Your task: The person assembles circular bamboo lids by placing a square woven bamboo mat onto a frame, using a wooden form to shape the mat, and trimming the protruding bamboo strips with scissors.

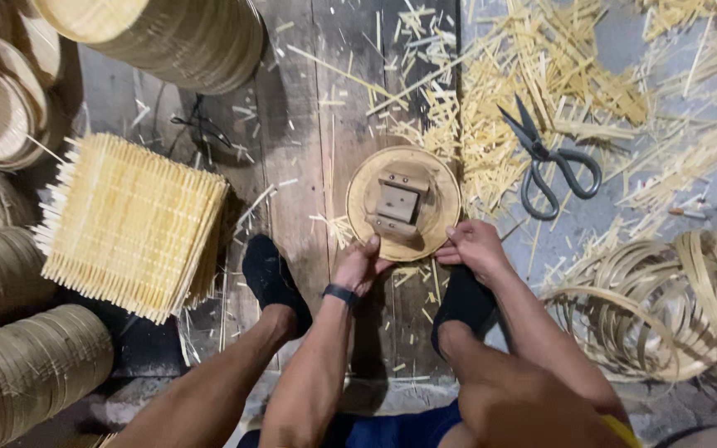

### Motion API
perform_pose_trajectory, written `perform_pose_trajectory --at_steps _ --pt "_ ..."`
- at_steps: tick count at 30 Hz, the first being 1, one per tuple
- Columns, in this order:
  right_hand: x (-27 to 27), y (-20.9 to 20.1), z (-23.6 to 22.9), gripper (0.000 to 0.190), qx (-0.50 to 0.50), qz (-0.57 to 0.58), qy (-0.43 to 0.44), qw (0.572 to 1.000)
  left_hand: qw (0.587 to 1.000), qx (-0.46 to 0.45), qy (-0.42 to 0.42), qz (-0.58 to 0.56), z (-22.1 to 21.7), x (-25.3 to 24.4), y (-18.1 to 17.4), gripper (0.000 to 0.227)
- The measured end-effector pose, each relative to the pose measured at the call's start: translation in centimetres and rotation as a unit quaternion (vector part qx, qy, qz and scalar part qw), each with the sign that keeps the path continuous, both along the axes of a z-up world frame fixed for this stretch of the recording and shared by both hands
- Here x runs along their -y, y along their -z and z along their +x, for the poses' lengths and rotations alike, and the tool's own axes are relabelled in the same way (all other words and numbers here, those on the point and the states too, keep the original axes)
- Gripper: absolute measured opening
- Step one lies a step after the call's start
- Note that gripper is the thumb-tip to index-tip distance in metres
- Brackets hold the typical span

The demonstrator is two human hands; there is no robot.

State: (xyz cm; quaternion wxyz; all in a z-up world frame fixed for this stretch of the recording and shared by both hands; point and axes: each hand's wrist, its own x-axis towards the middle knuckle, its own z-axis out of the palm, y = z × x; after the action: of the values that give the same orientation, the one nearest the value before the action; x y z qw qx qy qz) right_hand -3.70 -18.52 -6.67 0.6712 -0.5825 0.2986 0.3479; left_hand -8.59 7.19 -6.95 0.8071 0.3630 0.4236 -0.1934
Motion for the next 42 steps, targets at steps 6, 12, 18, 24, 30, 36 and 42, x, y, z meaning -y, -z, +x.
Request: perform_pose_trajectory --at_steps 6,12,18,24,30,36,42 --pt "-1.7 1.3 0.2 0.018 -0.017 -0.016 0.034 0.999 0.995 -0.048 0.012 0.091 0.0 0.5 2.2 0.031" --pt "-1.4 1.5 0.0 0.02 -0.001 -0.035 0.018 0.999 0.989 -0.049 0.026 0.138 -0.5 0.4 3.8 0.029" --pt "-1.0 -2.9 0.2 0.058 0.154 -0.018 -0.041 0.987 0.892 0.17 0.169 0.383 1.5 -2.1 -2.0 0.028" --pt "-3.0 -9.9 2.7 0.076 0.123 0.138 0.131 0.974 0.725 0.429 0.272 0.465 6.2 -0.2 -13.6 0.04" --pt "-5.8 -8.8 2.7 0.074 0.176 0.044 0.127 0.975 0.69 0.299 0.405 0.52 11.0 3.5 -18.6 0.048" --pt "-6.0 -9.0 3.6 0.076 0.211 -0.065 0.075 0.972 0.65 0.443 0.285 0.547 11.9 2.0 -16.1 0.041" --pt "-2.5 -6.5 2.9 0.074 0.265 0.136 0.064 0.952 0.703 0.258 0.22 0.626 12.7 -5.2 -4.9 0.062"
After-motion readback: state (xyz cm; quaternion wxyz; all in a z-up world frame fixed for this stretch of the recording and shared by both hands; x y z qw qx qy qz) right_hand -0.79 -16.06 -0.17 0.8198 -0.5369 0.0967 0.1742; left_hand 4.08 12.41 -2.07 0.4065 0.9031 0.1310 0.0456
